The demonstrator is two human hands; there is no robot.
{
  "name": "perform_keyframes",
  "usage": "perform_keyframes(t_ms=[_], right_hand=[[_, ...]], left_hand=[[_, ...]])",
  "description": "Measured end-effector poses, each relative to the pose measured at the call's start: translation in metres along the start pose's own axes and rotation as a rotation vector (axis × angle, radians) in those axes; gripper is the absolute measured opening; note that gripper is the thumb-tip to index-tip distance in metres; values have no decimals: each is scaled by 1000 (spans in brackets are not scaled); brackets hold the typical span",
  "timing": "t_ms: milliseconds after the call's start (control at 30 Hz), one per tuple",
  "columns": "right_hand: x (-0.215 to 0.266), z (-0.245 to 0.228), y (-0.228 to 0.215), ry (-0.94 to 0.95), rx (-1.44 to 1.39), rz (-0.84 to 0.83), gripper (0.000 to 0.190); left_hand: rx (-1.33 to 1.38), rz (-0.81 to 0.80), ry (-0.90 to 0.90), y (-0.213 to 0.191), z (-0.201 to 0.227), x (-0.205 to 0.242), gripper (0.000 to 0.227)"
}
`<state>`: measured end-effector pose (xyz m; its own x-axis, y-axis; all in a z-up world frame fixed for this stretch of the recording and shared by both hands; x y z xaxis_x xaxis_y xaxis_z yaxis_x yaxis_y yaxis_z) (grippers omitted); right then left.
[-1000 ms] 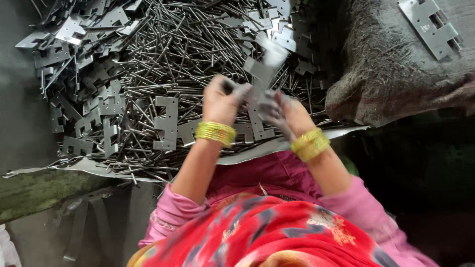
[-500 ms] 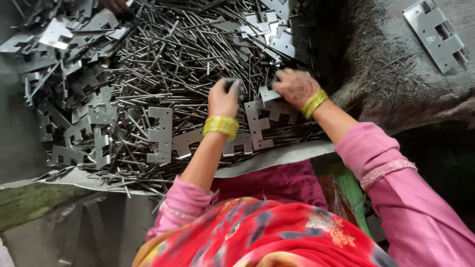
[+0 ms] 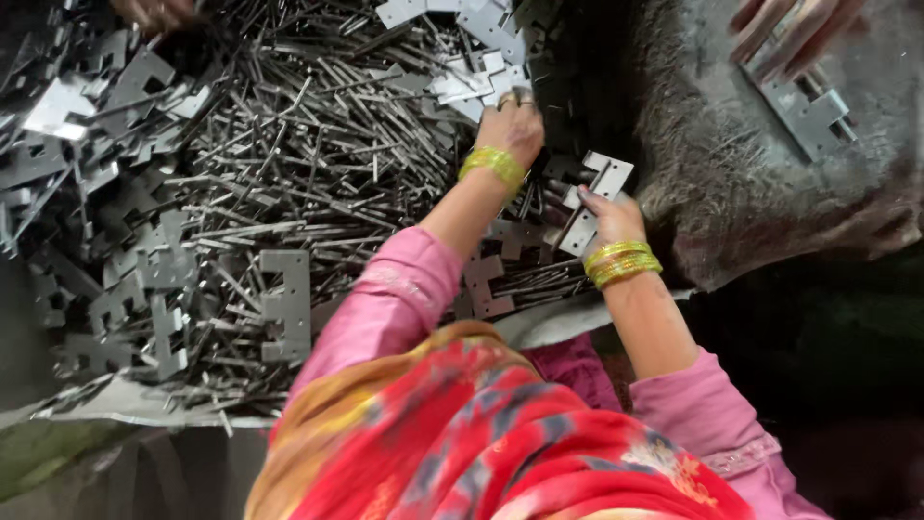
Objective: The person repeatedly picks up small metal brackets and pins from a large pile, separates them by hand, and places the brackets into a separate pile on the right. The task continues throughout the clip with consistent hand movements and no visible tools.
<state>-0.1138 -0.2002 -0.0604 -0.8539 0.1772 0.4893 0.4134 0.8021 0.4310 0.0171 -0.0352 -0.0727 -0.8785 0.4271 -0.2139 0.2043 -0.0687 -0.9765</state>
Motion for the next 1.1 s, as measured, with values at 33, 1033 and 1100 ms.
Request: perform_keyframes(t_ms=[33, 1033, 1100], right_hand=[[-2, 10, -4, 23, -54, -21, 23], [46, -15, 103, -325, 350, -329, 40], [60, -61, 102, -949, 476, -317, 55]], left_hand=[[-25, 6, 60, -8, -6, 13, 25], [1267, -80, -544, -149, -3, 152, 24], [1128, -373, -571, -166, -18, 140, 26]])
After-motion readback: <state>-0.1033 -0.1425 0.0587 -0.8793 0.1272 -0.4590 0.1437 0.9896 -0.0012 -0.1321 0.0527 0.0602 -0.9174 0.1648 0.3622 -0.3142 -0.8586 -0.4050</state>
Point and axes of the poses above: each hand's wrist, its own x-axis away from the middle knuckle, its own y-axis out of the palm, z = x × y, the point moved 2 cm from there along -x, towards the middle knuckle, and after that the axes turned 1 degree about x, right-handed, at the moved point
